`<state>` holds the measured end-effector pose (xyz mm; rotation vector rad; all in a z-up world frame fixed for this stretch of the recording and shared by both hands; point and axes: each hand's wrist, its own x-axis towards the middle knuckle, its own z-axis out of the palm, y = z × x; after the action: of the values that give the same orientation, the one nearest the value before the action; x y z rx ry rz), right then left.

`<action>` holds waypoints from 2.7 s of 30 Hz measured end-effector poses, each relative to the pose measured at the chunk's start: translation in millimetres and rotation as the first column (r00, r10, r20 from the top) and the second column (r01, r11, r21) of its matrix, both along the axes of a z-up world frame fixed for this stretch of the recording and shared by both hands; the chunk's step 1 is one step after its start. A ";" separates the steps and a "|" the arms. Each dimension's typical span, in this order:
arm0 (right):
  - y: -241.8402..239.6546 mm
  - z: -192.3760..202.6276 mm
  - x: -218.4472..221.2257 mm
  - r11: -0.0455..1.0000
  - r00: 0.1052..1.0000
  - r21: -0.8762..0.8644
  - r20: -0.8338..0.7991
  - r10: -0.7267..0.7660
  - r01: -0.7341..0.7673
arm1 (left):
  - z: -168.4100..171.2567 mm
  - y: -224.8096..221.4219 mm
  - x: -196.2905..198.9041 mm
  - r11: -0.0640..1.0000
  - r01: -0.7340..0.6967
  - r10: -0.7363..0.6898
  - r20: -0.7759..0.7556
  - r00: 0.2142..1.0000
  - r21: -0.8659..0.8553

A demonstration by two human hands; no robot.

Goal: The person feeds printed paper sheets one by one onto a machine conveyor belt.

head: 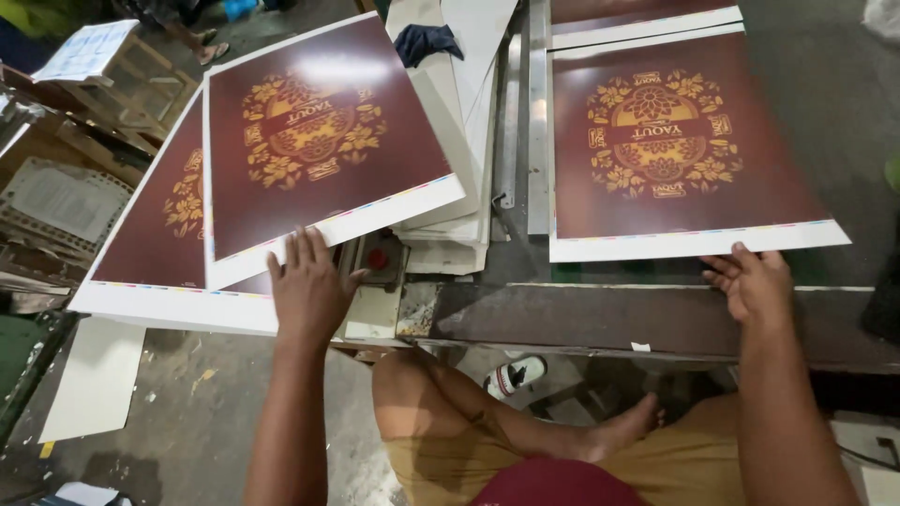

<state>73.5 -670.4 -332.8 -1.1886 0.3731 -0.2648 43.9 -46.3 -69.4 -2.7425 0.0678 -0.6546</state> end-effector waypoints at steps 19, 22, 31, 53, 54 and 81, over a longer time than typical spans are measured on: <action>199.6 71.9 -68.9 0.861 0.862 -0.035 -0.047 0.505 -0.507 | -32.9 -112.2 -55.9 0.801 0.534 -0.498 0.194 0.845 -0.270; 231.7 96.6 -67.4 0.796 0.798 0.060 0.034 0.602 -0.603 | -84.6 -132.8 -66.3 0.768 0.565 -0.576 0.061 0.815 -0.304; 229.4 87.2 -82.1 0.824 0.833 0.228 -0.081 0.547 -0.519 | -109.4 -152.5 -86.7 0.631 0.644 -0.748 -0.116 0.654 -0.432; -38.1 -34.9 -163.4 0.974 0.974 0.029 -0.045 -0.222 0.223 | -16.0 33.2 -70.3 0.966 -0.220 0.218 -0.031 0.976 -0.137; -40.6 -33.4 -164.5 0.974 0.972 0.024 -0.063 -0.225 0.227 | -10.2 36.0 -69.8 0.966 -0.220 0.215 -0.050 0.975 -0.134; 73.6 32.4 -74.6 0.999 0.989 -0.040 -0.144 0.025 -0.031 | 31.9 -39.1 -72.3 0.683 0.436 -0.298 0.321 0.899 -0.586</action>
<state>-1.1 -596.8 -300.3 -1.2569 0.4778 -0.1641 -28.4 -85.3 -37.5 -3.3367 0.4447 -1.2782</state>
